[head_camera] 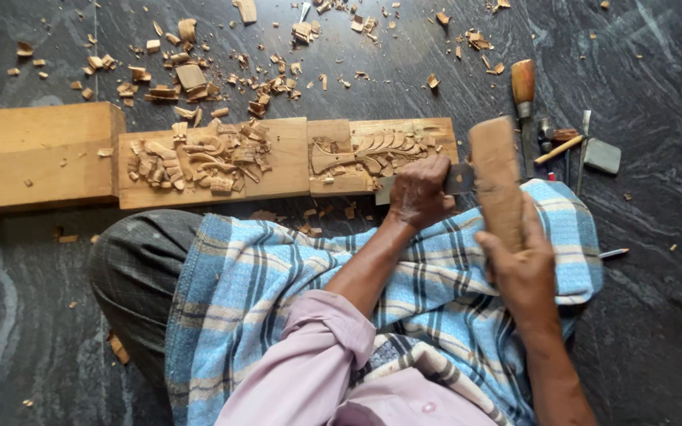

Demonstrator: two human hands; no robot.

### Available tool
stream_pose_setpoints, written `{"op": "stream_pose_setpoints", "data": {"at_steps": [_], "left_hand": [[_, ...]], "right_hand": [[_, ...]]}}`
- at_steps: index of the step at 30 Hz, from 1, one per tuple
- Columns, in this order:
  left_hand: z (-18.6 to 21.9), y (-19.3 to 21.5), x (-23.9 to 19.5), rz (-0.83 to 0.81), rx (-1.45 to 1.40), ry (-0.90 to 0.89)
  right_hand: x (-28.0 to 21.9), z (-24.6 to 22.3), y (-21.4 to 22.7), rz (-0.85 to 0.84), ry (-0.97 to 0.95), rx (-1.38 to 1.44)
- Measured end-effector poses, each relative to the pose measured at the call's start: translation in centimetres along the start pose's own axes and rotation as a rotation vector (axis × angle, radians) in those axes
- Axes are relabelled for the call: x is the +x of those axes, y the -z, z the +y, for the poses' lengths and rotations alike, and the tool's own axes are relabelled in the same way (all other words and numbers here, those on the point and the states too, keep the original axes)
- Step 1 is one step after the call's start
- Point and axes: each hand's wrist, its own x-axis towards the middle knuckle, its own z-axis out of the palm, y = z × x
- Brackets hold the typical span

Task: The person carves a decorative pattern into a rectangular wooden plank using a chisel and a wooden mallet. They repeatedly strike the chisel to remove wood chips and refine the design.

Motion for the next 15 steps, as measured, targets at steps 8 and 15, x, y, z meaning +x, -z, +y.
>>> {"op": "stream_pose_setpoints", "data": {"at_steps": [8,15], "left_hand": [[-0.4,0.8,0.8,-0.011,0.024,0.069],[0.8,3.1,2.8,0.066,0.088,-0.224]], "right_hand": [[0.6,-0.1,1.4,0.251,0.242,0.283],[0.1,0.6,-1.3,0.115,0.023,0.448]]}}
